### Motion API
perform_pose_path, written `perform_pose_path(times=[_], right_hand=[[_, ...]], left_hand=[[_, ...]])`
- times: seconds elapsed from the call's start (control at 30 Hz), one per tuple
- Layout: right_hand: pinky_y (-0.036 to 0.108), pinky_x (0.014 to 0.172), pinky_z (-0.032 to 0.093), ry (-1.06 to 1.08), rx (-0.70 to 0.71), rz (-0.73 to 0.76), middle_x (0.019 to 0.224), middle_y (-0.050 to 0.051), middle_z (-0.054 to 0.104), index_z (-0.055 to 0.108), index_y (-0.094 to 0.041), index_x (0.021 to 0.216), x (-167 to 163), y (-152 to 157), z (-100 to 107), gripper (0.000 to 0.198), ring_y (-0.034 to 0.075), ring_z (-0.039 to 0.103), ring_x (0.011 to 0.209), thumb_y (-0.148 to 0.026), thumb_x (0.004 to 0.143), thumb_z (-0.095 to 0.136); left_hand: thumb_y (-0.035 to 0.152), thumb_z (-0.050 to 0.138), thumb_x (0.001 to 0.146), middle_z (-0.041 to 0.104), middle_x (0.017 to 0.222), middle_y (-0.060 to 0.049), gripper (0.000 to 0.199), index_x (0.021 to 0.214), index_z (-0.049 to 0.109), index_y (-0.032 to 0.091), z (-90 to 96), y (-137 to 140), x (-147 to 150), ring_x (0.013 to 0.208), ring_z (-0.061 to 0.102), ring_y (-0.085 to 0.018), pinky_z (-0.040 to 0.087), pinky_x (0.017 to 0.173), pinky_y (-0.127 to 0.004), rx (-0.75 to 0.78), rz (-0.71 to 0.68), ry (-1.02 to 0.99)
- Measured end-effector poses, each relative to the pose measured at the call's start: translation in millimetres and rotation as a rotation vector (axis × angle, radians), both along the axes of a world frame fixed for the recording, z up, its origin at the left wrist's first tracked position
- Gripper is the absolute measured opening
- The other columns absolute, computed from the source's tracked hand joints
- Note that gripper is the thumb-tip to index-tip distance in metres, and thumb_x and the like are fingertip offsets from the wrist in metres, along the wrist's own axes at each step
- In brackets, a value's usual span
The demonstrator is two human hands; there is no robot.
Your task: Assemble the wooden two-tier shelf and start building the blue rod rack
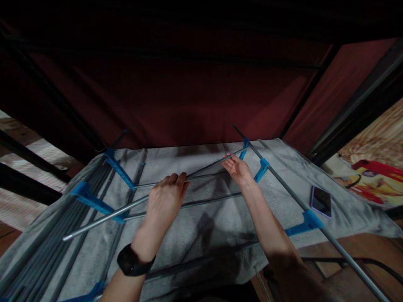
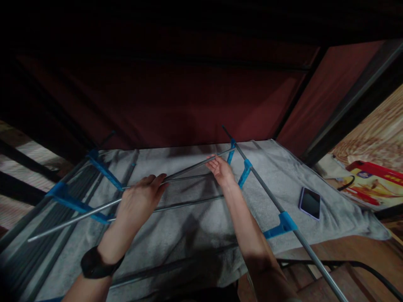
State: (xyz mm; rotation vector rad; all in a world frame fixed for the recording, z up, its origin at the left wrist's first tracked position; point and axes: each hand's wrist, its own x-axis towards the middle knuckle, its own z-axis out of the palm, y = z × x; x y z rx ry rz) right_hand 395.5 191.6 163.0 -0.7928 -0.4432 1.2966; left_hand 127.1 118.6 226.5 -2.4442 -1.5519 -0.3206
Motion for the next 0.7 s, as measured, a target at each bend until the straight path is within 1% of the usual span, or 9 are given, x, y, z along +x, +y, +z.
perform_pose_path(times=[0.1,0.27,0.37,0.47,0.7], right_hand=[[0.03,0.081,0.061,-0.001,-0.001,0.035,0.084,0.003,0.077,0.066,-0.022,0.085,1,7,2,0.007,0.017,0.072,0.082,-0.018,0.09,0.063],[0.033,0.085,0.06,-0.042,-0.03,0.113,0.077,0.003,0.074,0.066,-0.021,0.083,-7,18,-1,0.007,0.018,0.073,0.079,-0.021,0.09,0.067],[0.034,0.085,0.06,-0.062,-0.021,0.126,0.076,0.002,0.073,0.066,-0.022,0.083,-10,27,0,0.006,0.018,0.073,0.079,-0.022,0.089,0.069],[0.035,0.085,0.061,-0.061,-0.021,0.111,0.076,0.002,0.073,0.066,-0.022,0.085,-9,37,2,0.005,0.018,0.073,0.078,-0.02,0.089,0.066],[0.036,0.083,0.062,-0.071,-0.055,0.075,0.078,0.003,0.073,0.062,-0.022,0.083,0,52,0,0.008,0.019,0.072,0.077,-0.019,0.087,0.068]], left_hand=[[0.032,0.036,0.104,0.071,0.098,-0.011,0.039,0.125,0.067,0.019,1.9,25,-7,0.092,0.07,-0.027,0.05,0.076,-0.035,-0.024,-0.013,0.018],[0.031,0.039,0.103,0.072,0.098,-0.012,0.036,0.116,0.07,0.018,6.6,58,-28,0.094,0.069,-0.028,0.049,0.084,-0.037,0.01,-0.001,0.011],[0.03,0.037,0.102,0.072,0.099,-0.013,0.038,0.115,0.07,0.016,6.5,76,-36,0.094,0.069,-0.029,0.049,0.086,-0.039,0.026,-0.032,0.006],[0.031,0.035,0.102,0.071,0.098,-0.013,0.04,0.115,0.069,0.014,2.5,92,-39,0.094,0.069,-0.029,0.05,0.087,-0.039,0.014,-0.068,-0.008],[0.033,0.032,0.103,0.072,0.103,-0.014,0.044,0.122,0.068,0.014,-10.2,122,-35,0.096,0.068,-0.029,0.05,0.089,-0.041,0.038,-0.127,-0.033]])
